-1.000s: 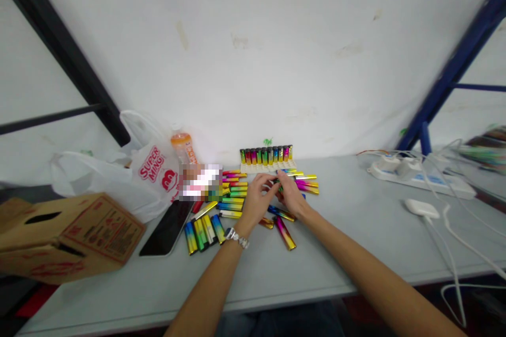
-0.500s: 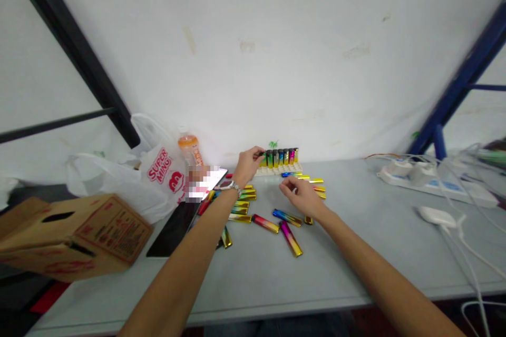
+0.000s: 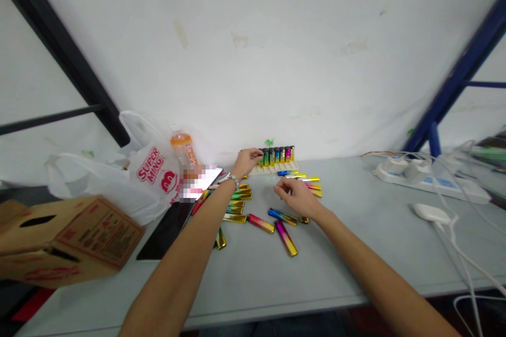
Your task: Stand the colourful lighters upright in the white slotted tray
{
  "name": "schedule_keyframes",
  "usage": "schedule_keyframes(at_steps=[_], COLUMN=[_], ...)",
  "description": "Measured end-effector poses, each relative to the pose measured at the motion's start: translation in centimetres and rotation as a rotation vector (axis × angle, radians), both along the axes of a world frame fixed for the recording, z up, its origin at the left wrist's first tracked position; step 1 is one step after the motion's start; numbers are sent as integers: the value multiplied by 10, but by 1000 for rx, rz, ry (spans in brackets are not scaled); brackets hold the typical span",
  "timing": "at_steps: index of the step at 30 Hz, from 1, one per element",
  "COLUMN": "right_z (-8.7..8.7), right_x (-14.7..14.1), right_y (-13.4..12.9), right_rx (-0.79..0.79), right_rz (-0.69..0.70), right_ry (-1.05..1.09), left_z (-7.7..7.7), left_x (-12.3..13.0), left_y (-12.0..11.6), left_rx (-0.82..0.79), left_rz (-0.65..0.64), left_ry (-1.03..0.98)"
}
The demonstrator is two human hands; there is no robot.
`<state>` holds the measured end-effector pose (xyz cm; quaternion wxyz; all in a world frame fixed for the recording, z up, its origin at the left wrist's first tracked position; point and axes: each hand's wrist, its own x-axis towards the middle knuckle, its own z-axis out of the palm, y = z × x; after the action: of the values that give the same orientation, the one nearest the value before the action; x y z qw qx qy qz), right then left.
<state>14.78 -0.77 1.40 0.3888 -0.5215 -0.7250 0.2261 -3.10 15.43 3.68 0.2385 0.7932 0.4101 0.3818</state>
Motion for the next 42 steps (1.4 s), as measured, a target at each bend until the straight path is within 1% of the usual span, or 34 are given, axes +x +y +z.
schedule_keyframes(at_steps=[2,3,5,8,10,13,15,17,19,21,23,24,27,29,31,33,35,37,42], right_z=[0,0,0,3,5,8,8,7,5,3,0,-1,-5,-6,-6,-4,-1,2,3], right_x=[0,0,0,0,1,3,3,4,3,3,2,2,0,-3,-8,-14,-19,-22,-19], right_y=[0,0,0,-2,-4,-9,-12,-12,-11,-9,-6,-4,2,4,4,2,-1,-4,-1], right_rx=[-14,-22,-32,-34,-50,-71,-75,-83,-92,-79,-45,-26,36,56,30,-30,-94,-149,-252], right_rz=[3,3,-3,-4,-1,19,42,59,67,64,56,47,24,44,96,133,126,89,15], right_ry=[-4,-8,-18,-45,-108,-301,-423,-491,-520,-518,-453,-380,-28,235,458,616,704,757,869], left_z=[0,0,0,3,5,8,9,7,3,-1,-6,-8,-18,-24,-28,-30,-31,-30,-31], left_x=[-2,-3,-3,-2,-2,-1,-1,1,4,9,14,17,21,20,17,14,12,11,12], left_y=[1,0,-5,-17,-25,-33,-37,-41,-50,-62,-78,-85,-104,-112,-117,-120,-123,-124,-124], left_rx=[24,65,205,418,465,449,432,426,429,433,435,435,411,369,325,296,285,277,247], left_rz=[7,21,69,153,197,237,246,272,303,306,286,276,243,211,169,135,117,98,69], left_ry=[40,82,214,471,607,712,721,665,545,398,255,191,16,-66,-98,-108,-125,-138,-135])
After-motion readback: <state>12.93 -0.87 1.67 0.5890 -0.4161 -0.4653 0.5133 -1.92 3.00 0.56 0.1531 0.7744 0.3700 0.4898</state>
